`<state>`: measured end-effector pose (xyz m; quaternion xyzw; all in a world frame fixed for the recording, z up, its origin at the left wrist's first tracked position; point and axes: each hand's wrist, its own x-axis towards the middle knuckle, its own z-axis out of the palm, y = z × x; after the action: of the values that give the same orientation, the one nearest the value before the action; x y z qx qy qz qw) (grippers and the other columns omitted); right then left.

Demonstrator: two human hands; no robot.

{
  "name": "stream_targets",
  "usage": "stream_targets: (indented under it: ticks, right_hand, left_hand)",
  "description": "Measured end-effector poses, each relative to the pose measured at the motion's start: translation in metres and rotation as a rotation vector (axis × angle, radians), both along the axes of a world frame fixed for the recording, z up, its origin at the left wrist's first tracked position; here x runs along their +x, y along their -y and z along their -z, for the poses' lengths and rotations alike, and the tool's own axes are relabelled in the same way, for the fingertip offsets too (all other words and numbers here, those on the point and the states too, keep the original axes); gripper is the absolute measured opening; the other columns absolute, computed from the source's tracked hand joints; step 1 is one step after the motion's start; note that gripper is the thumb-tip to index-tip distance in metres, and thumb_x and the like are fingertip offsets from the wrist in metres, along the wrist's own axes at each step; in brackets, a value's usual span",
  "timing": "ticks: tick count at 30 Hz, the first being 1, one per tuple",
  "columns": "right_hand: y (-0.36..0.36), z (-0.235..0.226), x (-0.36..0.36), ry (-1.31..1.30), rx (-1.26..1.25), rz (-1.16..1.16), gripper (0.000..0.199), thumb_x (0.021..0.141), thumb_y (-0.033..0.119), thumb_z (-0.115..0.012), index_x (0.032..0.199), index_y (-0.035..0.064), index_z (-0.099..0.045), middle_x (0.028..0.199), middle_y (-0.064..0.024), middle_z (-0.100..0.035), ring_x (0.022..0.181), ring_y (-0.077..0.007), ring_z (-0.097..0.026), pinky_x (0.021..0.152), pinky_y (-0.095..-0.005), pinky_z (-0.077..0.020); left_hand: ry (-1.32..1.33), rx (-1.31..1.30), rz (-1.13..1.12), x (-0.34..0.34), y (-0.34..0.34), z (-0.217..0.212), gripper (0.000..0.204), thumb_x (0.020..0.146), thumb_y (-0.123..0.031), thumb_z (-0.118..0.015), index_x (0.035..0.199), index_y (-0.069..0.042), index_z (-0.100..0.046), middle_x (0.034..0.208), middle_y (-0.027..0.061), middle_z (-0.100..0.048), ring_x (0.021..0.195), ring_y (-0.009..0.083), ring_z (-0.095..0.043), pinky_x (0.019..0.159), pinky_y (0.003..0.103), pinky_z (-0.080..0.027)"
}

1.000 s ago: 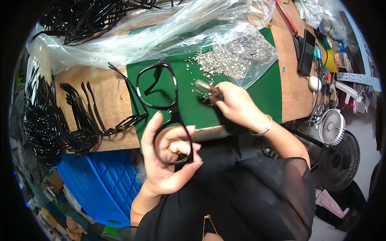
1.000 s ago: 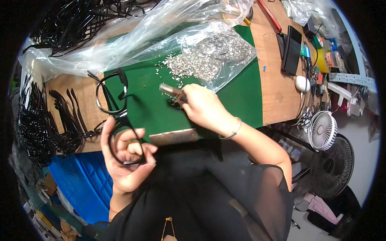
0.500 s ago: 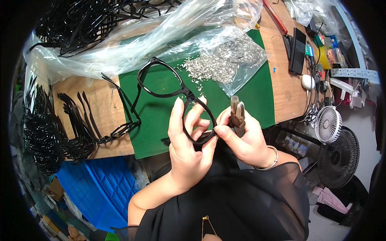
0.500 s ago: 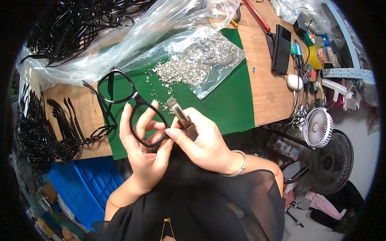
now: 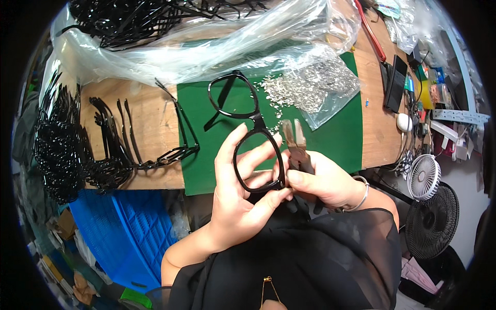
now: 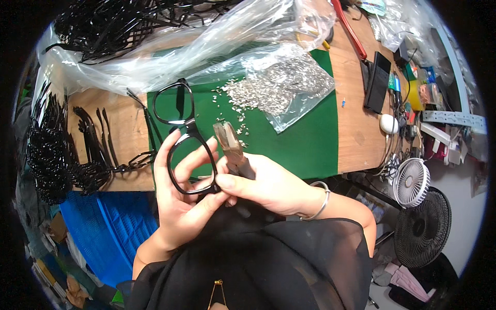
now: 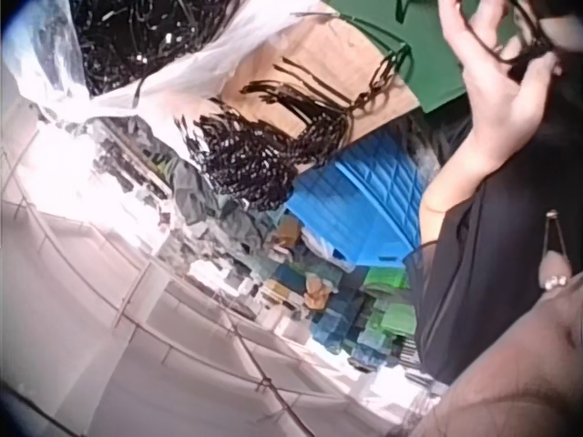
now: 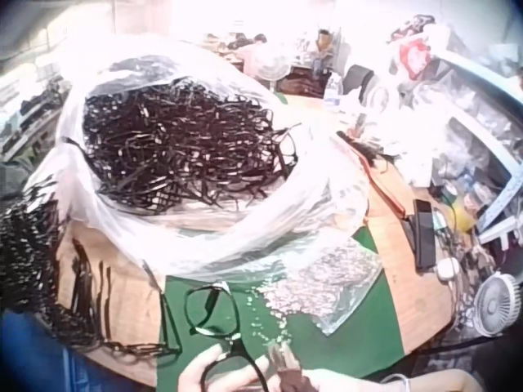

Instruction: The person uses pliers to attach small metal components to the temples of black eyeglass frames. They repeatedly pick up frames from a plastic bag, apply the components, and place the finished frames on the table.

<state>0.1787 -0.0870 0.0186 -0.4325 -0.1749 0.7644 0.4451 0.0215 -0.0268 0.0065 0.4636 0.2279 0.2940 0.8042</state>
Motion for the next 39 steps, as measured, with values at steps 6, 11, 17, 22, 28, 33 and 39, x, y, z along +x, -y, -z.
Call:
stream_targets:
  ticks: [6, 11, 17, 22, 28, 33, 39]
  right_hand:
    - [0.009, -0.011, 0.017, 0.595, 0.19, -0.511, 0.031, 0.086, 0.026, -0.055, 0.099, -0.0018, -0.05, 0.091, -0.0144, -0.059, 0.085, -0.0226, -0.058, 0.075, -0.0326, -0.0452]
    - [0.0, -0.021, 0.017, 0.701, 0.285, -0.621, 0.031, 0.085, 0.026, -0.054, 0.093, -0.0039, -0.05, 0.087, -0.0221, -0.056, 0.083, -0.0361, -0.056, 0.072, -0.0399, -0.0446]
    - [0.002, -0.015, 0.021, 0.887, 0.29, -0.706, 0.034, 0.086, 0.029, -0.052, 0.086, -0.0046, -0.053, 0.069, -0.022, -0.059, 0.069, -0.039, -0.059, 0.064, -0.0436, -0.0464]
    - [0.008, -0.006, 0.018, 0.974, 0.267, -0.692, 0.035, 0.083, 0.03, -0.056, 0.08, -0.0052, -0.056, 0.066, -0.0222, -0.059, 0.065, -0.038, -0.059, 0.06, -0.0431, -0.0482]
    - [0.002, -0.005, 0.035, 0.842, 0.249, -0.7, 0.031, 0.084, 0.029, -0.056, 0.09, -0.0013, -0.055, 0.069, -0.0179, -0.059, 0.065, -0.031, -0.059, 0.059, -0.037, -0.0452]
    - [0.017, 0.029, 0.039, 0.946, 0.301, -0.443, 0.029, 0.082, 0.027, -0.059, 0.09, -0.0004, -0.054, 0.078, -0.0175, -0.058, 0.073, -0.0304, -0.059, 0.064, -0.0357, -0.045]
    - [0.022, 0.065, 0.039, 1.393, 0.436, -0.287, 0.017, 0.072, 0.009, -0.063, 0.085, 0.0039, -0.052, 0.077, -0.0113, -0.058, 0.075, -0.0291, -0.059, 0.066, -0.0372, -0.0464]
  left_hand:
    - [-0.05, 0.078, 0.057, -0.016, -0.011, 0.0, 0.09, 0.071, 0.011, -0.063, 0.136, -0.006, -0.003, 0.128, 0.0231, -0.04, 0.092, 0.0208, -0.06, 0.078, 0.029, -0.05]
    - [-0.042, 0.124, 0.161, -0.016, -0.013, 0.005, 0.085, 0.075, 0.013, -0.057, 0.136, -0.006, 0.0, 0.132, 0.0252, -0.034, 0.099, 0.0241, -0.058, 0.081, 0.029, -0.048]
    - [-0.123, 0.126, 0.194, -0.01, -0.013, 0.007, 0.086, 0.074, 0.013, -0.058, 0.136, -0.006, -0.001, 0.13, 0.0248, -0.036, 0.097, 0.0243, -0.059, 0.08, 0.029, -0.049]
    - [-0.196, 0.05, 0.216, -0.007, -0.011, 0.007, 0.085, 0.075, 0.013, -0.057, 0.136, -0.008, -0.002, 0.131, 0.0241, -0.035, 0.101, 0.0269, -0.057, 0.08, 0.03, -0.05]
    - [-0.22, 0.019, 0.247, -0.003, -0.016, 0.004, 0.085, 0.075, 0.013, -0.057, 0.136, -0.008, -0.002, 0.131, 0.0236, -0.035, 0.101, 0.0254, -0.057, 0.078, 0.027, -0.05]
    - [-0.2, 0.015, 0.191, 0.007, -0.016, 0.01, 0.086, 0.07, 0.014, -0.06, 0.136, -0.007, -0.008, 0.126, 0.0231, -0.04, 0.083, 0.0157, -0.061, 0.071, 0.023, -0.051]
    - [0.1, -0.108, 0.227, -0.033, -0.002, 0.025, 0.094, 0.065, 0.0, -0.073, 0.133, -0.017, -0.011, 0.105, 0.0216, -0.048, 0.058, 0.0182, -0.053, 0.052, 0.027, -0.047]
